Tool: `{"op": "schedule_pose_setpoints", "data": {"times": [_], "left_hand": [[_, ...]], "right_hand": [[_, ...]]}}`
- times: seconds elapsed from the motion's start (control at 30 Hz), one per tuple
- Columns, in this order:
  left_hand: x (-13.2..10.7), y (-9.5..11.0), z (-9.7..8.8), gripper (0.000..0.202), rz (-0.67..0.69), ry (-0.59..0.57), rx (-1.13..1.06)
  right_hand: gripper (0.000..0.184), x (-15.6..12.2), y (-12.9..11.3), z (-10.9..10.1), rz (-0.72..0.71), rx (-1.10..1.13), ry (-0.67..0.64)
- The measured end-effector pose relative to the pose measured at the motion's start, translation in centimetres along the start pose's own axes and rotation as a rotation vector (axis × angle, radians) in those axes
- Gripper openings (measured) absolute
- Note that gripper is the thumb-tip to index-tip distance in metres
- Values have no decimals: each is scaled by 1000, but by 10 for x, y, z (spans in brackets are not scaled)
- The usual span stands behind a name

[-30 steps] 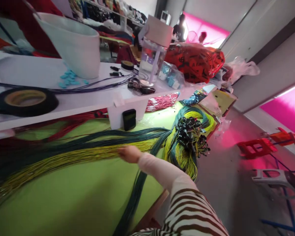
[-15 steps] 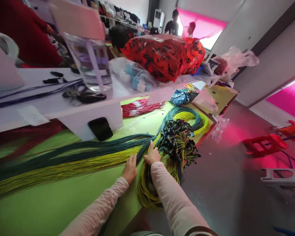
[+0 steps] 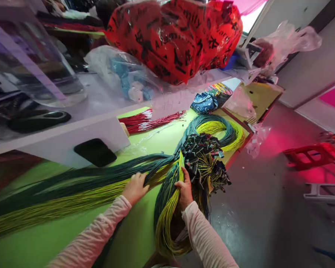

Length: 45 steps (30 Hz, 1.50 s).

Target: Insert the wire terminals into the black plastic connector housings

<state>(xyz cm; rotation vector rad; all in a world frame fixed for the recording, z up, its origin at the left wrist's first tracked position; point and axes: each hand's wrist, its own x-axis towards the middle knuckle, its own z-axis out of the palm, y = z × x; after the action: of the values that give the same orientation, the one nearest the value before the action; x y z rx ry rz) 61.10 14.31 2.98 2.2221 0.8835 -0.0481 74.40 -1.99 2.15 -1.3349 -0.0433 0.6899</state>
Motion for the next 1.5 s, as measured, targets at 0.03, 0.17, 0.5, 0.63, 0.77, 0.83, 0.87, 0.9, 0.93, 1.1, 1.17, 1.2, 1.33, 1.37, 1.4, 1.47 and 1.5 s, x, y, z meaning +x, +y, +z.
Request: {"op": "schedule_pose_setpoints", "data": {"times": [0.03,0.17,0.5,0.63,0.77,0.83,0.87,0.9,0.93,1.1,1.17,1.2,1.33,1.37,1.4,1.47,1.5], "left_hand": [[5,11,4,36,47,31,12],[49,54,28,27,295,17,-11],[145,84,73,22,435,-2,105],[162,85,72,22,422,31,149],[185,72,53,20,461,27,136],[196,63,39,24,443,58,106],[200,59,33,25,432,73,84],[200,56,29,24,426,83,58],[199,55,28,24,424,87,28],[161,71,59,15,425,11,-188],[145,82,78,23,372,-22,-299],[139,86,85,31,341,-32,-355],[120,95,93,38,262,-43,-560],[115,97,93,37,259,-42,-596],[109,99,92,40,251,-45,-630],[97,108,92,49,202,-75,-699],[90,114,95,55,171,-103,-730]], "right_hand": [[74,0,-1,-1,13,81,8],[70,-2,-7,-6,77,280,25],[61,-1,-15,-16,132,328,-12],[62,-2,-14,-16,130,260,9],[61,-2,-10,-16,135,143,0],[60,-2,-7,-18,118,110,-5],[60,-2,-4,-19,111,98,-8],[60,-1,-2,-19,105,87,-12],[60,-1,0,-20,99,76,-13],[57,0,-1,-12,93,101,-15],[56,-5,-5,-12,74,83,-38],[56,-9,-8,-16,55,16,-54],[42,-32,-12,-65,-158,-534,19],[36,-36,-12,-83,-248,-673,115],[37,-38,-10,-100,-334,-780,263],[59,-34,-4,-128,-326,-877,442],[71,-28,0,-136,-284,-871,450]]}}
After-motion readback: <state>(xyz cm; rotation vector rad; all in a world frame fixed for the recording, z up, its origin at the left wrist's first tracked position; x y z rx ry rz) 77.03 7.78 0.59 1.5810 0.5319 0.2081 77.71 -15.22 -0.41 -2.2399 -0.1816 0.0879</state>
